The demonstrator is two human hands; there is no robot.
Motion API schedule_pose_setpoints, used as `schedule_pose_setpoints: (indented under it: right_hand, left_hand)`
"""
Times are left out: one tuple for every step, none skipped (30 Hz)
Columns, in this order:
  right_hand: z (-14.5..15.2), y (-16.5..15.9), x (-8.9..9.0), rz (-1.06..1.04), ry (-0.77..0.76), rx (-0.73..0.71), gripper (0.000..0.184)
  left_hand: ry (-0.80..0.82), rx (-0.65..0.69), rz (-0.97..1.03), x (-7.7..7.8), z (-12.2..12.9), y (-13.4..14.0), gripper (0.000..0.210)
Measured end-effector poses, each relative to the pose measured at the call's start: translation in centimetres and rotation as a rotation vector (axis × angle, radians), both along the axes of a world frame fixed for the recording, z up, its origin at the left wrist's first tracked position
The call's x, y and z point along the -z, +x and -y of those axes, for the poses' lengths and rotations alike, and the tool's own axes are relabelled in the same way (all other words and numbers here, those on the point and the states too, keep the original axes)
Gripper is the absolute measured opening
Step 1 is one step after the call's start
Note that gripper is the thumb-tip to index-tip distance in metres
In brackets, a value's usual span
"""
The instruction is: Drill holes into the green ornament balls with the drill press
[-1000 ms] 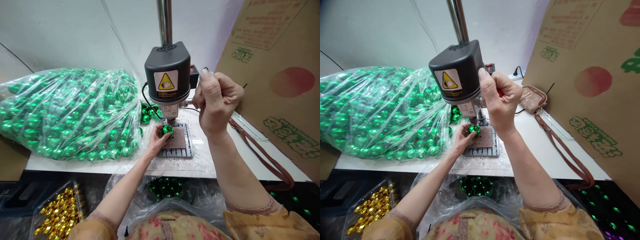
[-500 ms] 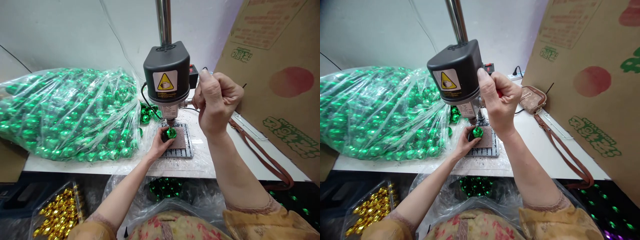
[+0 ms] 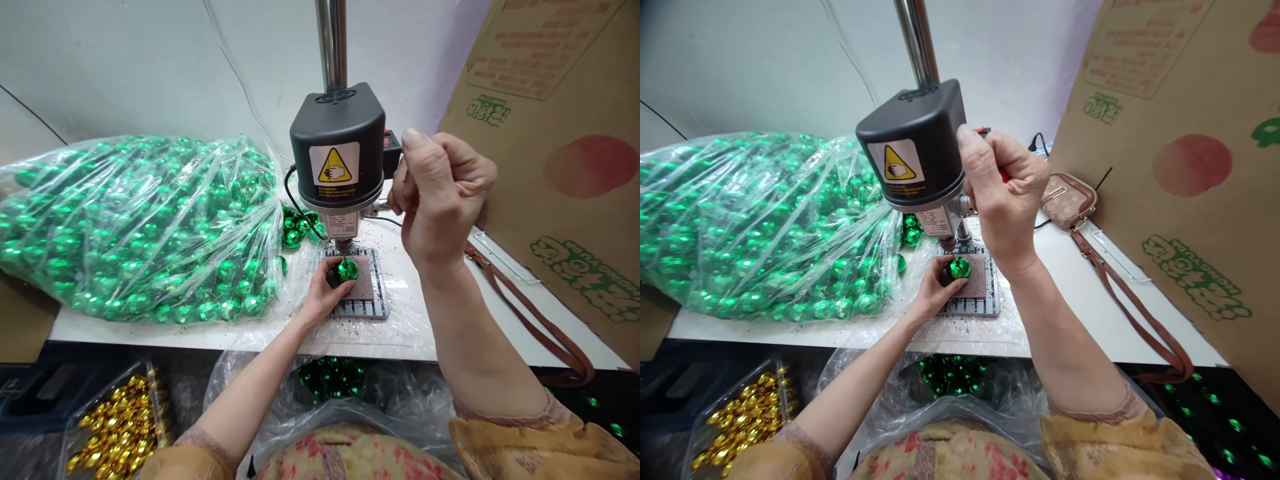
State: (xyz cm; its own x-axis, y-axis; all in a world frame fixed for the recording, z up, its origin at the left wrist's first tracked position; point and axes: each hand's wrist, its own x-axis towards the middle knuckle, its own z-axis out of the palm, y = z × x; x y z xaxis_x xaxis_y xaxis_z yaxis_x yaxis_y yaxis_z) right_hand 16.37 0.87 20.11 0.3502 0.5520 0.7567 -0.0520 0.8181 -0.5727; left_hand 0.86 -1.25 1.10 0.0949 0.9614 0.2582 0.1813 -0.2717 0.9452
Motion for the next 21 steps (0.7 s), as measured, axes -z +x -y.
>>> schedule_pose_setpoints:
  right_hand:
    - [0.0,0.0,0.0,-0.016,0.017,-0.026,0.051]
    - [0.1,0.1,0.0,-0.026,0.032,-0.049,0.051]
    - [0.1,0.1,0.1,-0.033,0.047,-0.064,0.05]
    - [0.2,0.1,0.2,-0.037,0.058,-0.068,0.05]
    - [0.3,0.1,0.5,-0.036,0.066,-0.059,0.049]
    - [0.4,0.0,0.8,-0.035,0.076,-0.041,0.049]
    - [0.6,0.0,1.2,-0.036,0.086,-0.018,0.049]
    - [0.8,-0.1,1.6,-0.033,0.095,0.008,0.049]
    - [0.9,-0.2,2.1,-0.026,0.1,0.039,0.05]
    - [1.1,-0.3,2.5,-0.017,0.105,0.072,0.052]
    - [1.2,-0.4,3.0,-0.009,0.11,0.1,0.053]
    - [1.3,-0.5,3.3,-0.006,0.117,0.124,0.055]
    - [1.3,-0.6,3.6,-0.007,0.13,0.136,0.056]
    - [1.3,-0.6,3.9,-0.012,0.147,0.139,0.056]
    - [1.3,-0.7,4.0,-0.02,0.162,0.133,0.056]
    - [1.3,-0.7,4.1,-0.03,0.175,0.121,0.056]
    - [1.2,-0.8,4.2,-0.037,0.188,0.111,0.055]
    - [1.2,-0.8,4.3,-0.04,0.2,0.103,0.055]
    - [1.1,-0.7,4.4,-0.04,0.212,0.098,0.054]
    - [1.1,-0.7,4.5,-0.04,0.225,0.094,0.054]
    - [1.1,-0.7,4.5,-0.039,0.238,0.092,0.053]
  left_hand:
    - [0.002,0.002,-0.009,0.0,0.0,0.0,0.049]
    - [0.004,0.004,-0.018,0.0,0.0,0.0,0.048]
    - [0.006,0.004,-0.024,0.0,-0.1,-0.1,0.048]
    - [0.007,0.004,-0.028,0.0,-0.1,-0.1,0.048]
    - [0.009,0.006,-0.031,0.0,-0.1,-0.2,0.049]
    - [0.012,0.01,-0.032,0.1,-0.2,-0.2,0.049]
    - [0.017,0.012,-0.03,0.1,-0.2,-0.2,0.049]
    - [0.022,0.014,-0.029,0.2,-0.2,-0.3,0.049]
    - [0.026,0.017,-0.028,0.2,-0.2,-0.3,0.048]
    - [0.027,0.019,-0.026,0.3,-0.2,-0.3,0.048]
    - [0.026,0.022,-0.023,0.3,-0.1,-0.3,0.048]
    - [0.025,0.026,-0.02,0.3,-0.1,-0.3,0.048]
    - [0.023,0.03,-0.017,0.3,-0.1,-0.3,0.048]
    - [0.023,0.034,-0.015,0.3,-0.1,-0.3,0.048]
    - [0.024,0.038,-0.013,0.3,0.0,-0.3,0.048]
    - [0.025,0.039,-0.012,0.3,0.0,-0.3,0.048]
    - [0.027,0.04,-0.01,0.3,0.0,-0.3,0.048]
    - [0.028,0.042,-0.006,0.3,0.0,-0.3,0.048]
    - [0.028,0.043,0.0,0.2,0.0,-0.3,0.048]
    - [0.03,0.045,0.007,0.2,0.1,-0.3,0.048]
    - [0.032,0.046,0.014,0.2,0.1,-0.3,0.048]
